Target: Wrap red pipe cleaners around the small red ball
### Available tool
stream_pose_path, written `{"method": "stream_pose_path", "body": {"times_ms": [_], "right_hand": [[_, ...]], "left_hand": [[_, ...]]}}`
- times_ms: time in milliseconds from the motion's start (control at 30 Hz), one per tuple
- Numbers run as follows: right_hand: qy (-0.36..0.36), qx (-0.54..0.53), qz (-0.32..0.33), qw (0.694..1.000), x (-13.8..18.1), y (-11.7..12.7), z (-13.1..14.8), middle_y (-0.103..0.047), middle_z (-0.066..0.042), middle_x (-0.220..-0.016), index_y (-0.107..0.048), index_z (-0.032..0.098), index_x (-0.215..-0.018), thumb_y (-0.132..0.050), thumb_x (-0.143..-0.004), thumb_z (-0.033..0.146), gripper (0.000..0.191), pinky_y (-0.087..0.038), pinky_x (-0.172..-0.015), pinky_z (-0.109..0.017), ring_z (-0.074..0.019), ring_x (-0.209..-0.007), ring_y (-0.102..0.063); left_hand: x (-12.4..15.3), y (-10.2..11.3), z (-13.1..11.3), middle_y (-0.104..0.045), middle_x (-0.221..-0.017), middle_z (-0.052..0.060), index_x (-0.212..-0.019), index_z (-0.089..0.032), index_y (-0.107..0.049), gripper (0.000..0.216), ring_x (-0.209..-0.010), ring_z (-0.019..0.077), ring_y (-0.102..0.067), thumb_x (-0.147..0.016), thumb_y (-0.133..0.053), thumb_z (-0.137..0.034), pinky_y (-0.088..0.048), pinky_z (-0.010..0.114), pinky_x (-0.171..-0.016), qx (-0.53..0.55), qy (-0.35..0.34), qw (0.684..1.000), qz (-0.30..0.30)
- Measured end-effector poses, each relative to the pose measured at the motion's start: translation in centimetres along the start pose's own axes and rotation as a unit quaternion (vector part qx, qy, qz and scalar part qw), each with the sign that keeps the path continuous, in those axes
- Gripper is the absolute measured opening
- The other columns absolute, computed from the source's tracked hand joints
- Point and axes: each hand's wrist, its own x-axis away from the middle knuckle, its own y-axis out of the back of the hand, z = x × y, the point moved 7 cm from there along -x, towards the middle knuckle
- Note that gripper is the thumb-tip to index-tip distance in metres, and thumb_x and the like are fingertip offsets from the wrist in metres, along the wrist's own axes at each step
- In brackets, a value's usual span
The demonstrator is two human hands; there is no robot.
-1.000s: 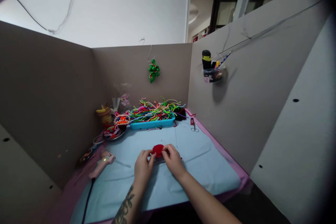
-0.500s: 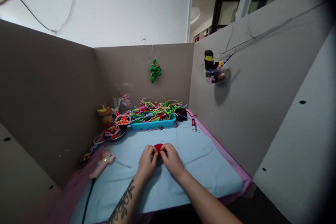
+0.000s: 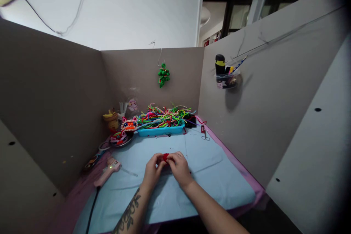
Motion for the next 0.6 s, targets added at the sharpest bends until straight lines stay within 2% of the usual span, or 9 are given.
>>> {"method": "stream_pose_path", "body": {"times_ms": [233, 400, 500, 600], "right_hand": [[-0.010, 0.006, 0.002, 1.000, -0.1, -0.2, -0.1, -0.062, -0.001, -0.076, -0.064, 0.024, -0.076, -0.056, -0.077, 0.009, 0.017, -0.041, -0.072, -0.030, -0.0201, -0.077, -0.056], [-0.011, -0.019, 0.041, 0.999, 0.1, -0.5, 0.0, -0.063, -0.002, -0.081, -0.063, 0.024, -0.083, -0.051, -0.083, 0.014, 0.016, -0.043, -0.074, -0.030, -0.0197, -0.080, -0.058], [0.008, -0.023, 0.066, 0.998, 0.2, -0.5, 0.3, -0.065, -0.003, -0.085, -0.065, 0.024, -0.087, -0.051, -0.084, 0.014, 0.016, -0.044, -0.076, -0.031, -0.0201, -0.083, -0.059], [0.055, 0.015, 0.088, 0.995, 0.2, -0.6, 0.9, -0.067, -0.003, -0.084, -0.067, 0.024, -0.084, -0.052, -0.084, 0.013, 0.019, -0.043, -0.077, -0.032, -0.0209, -0.084, -0.058]], "left_hand": [[0.2, -0.1, 0.0, -0.068, -0.081, 0.004, -0.091, -0.021, -0.066, 0.017, -0.072, 0.0184, -0.059, -0.075, -0.064, -0.026, -0.047, 0.031, -0.070, -0.003, -0.011, 1.000, 0.010], [0.2, 0.0, -0.1, -0.064, -0.076, 0.003, -0.075, -0.021, -0.063, 0.007, -0.072, 0.0184, -0.058, -0.079, -0.059, -0.025, -0.045, 0.030, -0.070, -0.040, -0.042, 0.998, 0.011], [0.2, 0.2, -0.5, -0.060, -0.072, 0.001, -0.072, -0.021, -0.060, 0.008, -0.068, 0.0173, -0.054, -0.079, -0.058, -0.024, -0.044, 0.029, -0.066, -0.056, -0.055, 0.997, -0.008], [0.1, -0.1, -0.7, -0.056, -0.069, 0.000, -0.069, -0.021, -0.057, 0.010, -0.065, 0.0167, -0.052, -0.079, -0.056, -0.022, -0.042, 0.028, -0.063, -0.072, -0.063, 0.995, 0.007]]}}
